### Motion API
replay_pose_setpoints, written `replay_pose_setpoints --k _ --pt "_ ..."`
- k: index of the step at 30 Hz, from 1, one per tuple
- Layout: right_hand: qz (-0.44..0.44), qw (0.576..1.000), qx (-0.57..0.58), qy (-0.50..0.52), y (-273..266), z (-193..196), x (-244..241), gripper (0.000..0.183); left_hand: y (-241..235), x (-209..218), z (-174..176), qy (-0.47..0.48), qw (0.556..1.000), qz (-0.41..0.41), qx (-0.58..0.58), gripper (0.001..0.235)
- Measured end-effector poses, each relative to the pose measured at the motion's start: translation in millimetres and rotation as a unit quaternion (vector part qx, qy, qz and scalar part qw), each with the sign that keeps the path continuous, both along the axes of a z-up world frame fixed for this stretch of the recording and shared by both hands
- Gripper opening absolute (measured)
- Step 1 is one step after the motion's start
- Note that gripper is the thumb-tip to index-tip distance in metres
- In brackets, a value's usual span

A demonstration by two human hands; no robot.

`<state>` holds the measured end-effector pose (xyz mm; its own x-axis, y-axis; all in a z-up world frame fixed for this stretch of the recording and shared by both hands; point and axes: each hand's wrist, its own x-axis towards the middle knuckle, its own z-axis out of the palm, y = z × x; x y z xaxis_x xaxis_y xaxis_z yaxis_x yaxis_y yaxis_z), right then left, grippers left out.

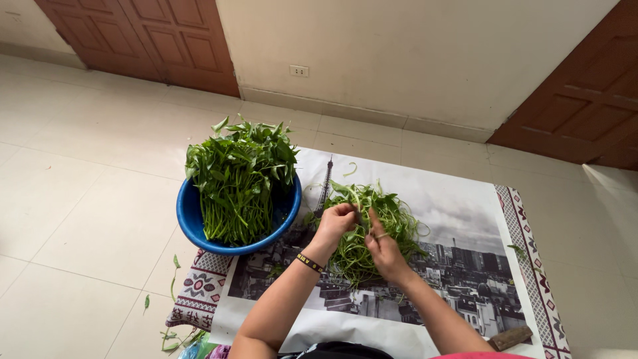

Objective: The person strips leaves from water spinach stalks by hand and using a knife, placing the leaves on the table.

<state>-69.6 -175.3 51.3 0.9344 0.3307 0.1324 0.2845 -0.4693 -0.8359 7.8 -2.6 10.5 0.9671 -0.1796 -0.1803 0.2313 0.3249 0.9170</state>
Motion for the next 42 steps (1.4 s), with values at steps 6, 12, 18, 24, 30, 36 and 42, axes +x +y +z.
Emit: replay_pose_setpoints --k 6,12,18,24,30,36,42 --pt "-0.027 0.996 -0.022 -0.083 0 -11 -6 0.06 0 -16 29 -0.032 0.997 -0.018 0.066 0.021" --pt "0.008 0.993 0.109 0.033 -14 -24 9 0.061 8 -29 53 -0.065 0.986 -0.1 0.113 0.042" --pt "-0.004 0.96 0.241 0.14 -20 -19 17 0.06 25 -32 78 -0.108 0.939 -0.325 -0.001 0.088" --pt "0.009 0.922 0.347 0.175 -17 -10 19 0.056 33 -31 74 -0.089 0.908 -0.396 -0.1 0.094" --pt "-0.03 0.91 0.356 0.21 -21 -37 46 0.059 31 -24 50 -0.06 0.943 -0.319 -0.074 0.036" --pt "-0.088 0.938 0.259 0.214 -28 -60 49 0.059 27 -15 43 -0.081 0.97 -0.218 -0.066 0.016" --pt "-0.046 0.983 0.175 0.033 -19 -42 9 0.063 14 -4 36 -0.073 0.994 -0.078 0.026 0.016"
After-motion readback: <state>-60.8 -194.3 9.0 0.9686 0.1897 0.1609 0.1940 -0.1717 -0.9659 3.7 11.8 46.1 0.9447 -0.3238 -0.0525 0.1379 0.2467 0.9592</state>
